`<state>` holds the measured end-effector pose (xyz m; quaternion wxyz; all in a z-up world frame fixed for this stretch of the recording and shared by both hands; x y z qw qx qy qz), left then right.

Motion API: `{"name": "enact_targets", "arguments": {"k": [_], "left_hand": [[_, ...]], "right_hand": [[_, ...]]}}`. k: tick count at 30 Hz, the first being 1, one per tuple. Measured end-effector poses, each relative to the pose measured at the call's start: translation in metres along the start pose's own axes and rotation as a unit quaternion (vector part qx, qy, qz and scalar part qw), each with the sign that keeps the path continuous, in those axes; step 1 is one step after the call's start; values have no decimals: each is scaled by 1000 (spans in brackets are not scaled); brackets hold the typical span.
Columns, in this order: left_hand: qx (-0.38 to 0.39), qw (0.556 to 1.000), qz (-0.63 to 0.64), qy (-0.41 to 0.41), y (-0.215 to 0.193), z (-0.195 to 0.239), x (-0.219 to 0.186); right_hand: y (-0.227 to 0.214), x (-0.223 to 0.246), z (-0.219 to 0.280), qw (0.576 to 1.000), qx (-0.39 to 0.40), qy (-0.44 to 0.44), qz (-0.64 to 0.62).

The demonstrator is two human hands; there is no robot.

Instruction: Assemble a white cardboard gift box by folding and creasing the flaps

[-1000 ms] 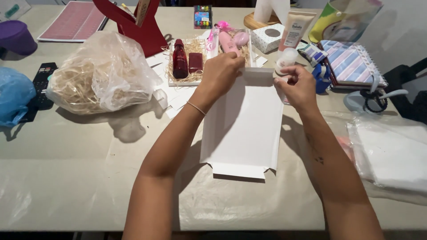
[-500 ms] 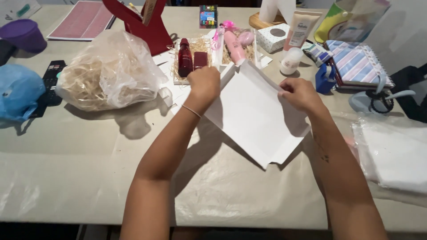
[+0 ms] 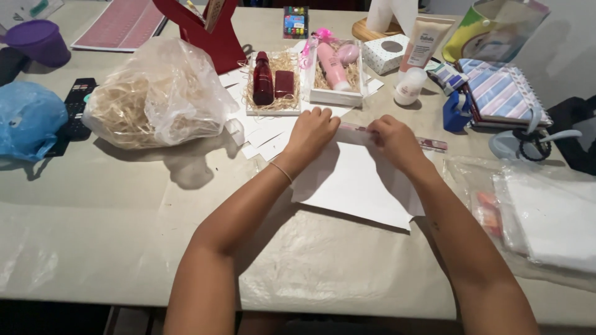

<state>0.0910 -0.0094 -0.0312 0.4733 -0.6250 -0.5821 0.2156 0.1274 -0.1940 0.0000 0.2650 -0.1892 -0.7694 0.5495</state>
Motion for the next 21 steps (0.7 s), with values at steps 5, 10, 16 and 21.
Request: {"name": "enact_targets", "arguments": {"k": [5, 10, 16, 21], "left_hand": [[104, 993, 52, -12, -9, 27, 3], [225, 954, 197, -21, -29, 24, 7], [287, 940, 185, -5, 3, -2, 9], [241, 960, 144, -9, 6, -10, 1]], "right_hand": [[-4, 31, 6, 990, 131, 51, -25], [-6, 24, 9, 974, 156, 116, 114], [0, 23, 12, 962, 222, 160, 14], [8, 25, 14, 969, 202, 129, 58]]}}
Point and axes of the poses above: each hand's wrist, its own z-axis away from the middle knuckle, its own y-axis out of the palm, x = y × z, the point moved 6 cm from there along -z, towards the middle knuckle, and after that the axes turned 11 degrees about x, right-handed, at the moved point
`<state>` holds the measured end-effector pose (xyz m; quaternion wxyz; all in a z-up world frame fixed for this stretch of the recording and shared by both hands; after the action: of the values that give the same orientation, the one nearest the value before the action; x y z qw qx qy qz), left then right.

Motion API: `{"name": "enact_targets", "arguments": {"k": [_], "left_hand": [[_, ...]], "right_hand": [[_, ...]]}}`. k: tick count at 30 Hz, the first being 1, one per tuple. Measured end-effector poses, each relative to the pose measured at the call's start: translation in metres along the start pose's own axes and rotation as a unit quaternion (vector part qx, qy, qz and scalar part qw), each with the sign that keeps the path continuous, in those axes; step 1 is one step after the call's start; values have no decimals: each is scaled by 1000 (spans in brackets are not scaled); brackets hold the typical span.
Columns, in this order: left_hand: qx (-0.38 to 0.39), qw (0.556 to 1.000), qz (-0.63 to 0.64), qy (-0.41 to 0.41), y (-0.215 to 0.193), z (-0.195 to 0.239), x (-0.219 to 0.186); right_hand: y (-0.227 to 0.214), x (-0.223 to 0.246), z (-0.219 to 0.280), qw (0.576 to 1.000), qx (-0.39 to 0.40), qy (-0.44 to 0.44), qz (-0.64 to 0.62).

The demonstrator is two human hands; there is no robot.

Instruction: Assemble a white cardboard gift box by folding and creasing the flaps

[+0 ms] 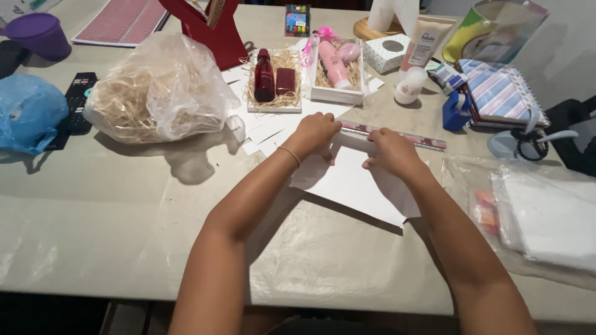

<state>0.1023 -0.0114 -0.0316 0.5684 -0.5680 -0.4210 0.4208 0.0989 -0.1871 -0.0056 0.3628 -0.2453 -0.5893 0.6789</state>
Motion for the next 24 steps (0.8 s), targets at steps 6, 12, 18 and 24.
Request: {"name": "enact_targets", "arguments": {"k": [6, 12, 18, 24], "left_hand": [[-31, 999, 2, 29, 19, 16, -4], [-152, 985, -70, 51, 31, 27, -6], [-196, 964, -152, 98, 28, 32, -18], [-205, 960, -163, 99, 25, 49, -25]], "right_hand": [[48, -15, -11, 995, -69, -22, 69], [30, 9, 20, 989, -110, -58, 81], [32, 12, 28, 977, -152, -72, 134], [23, 27, 43, 962, -197, -113, 152]]}}
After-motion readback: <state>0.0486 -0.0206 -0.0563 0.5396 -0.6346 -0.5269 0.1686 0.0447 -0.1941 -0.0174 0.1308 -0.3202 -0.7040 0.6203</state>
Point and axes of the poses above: each hand's wrist, its own z-axis away from the middle knuckle, its own y-axis out of the palm, x = y × z, the point moved 6 cm from there along -z, towards the middle knuckle, and after that the axes turned 11 degrees about x, right-handed, at the moved point
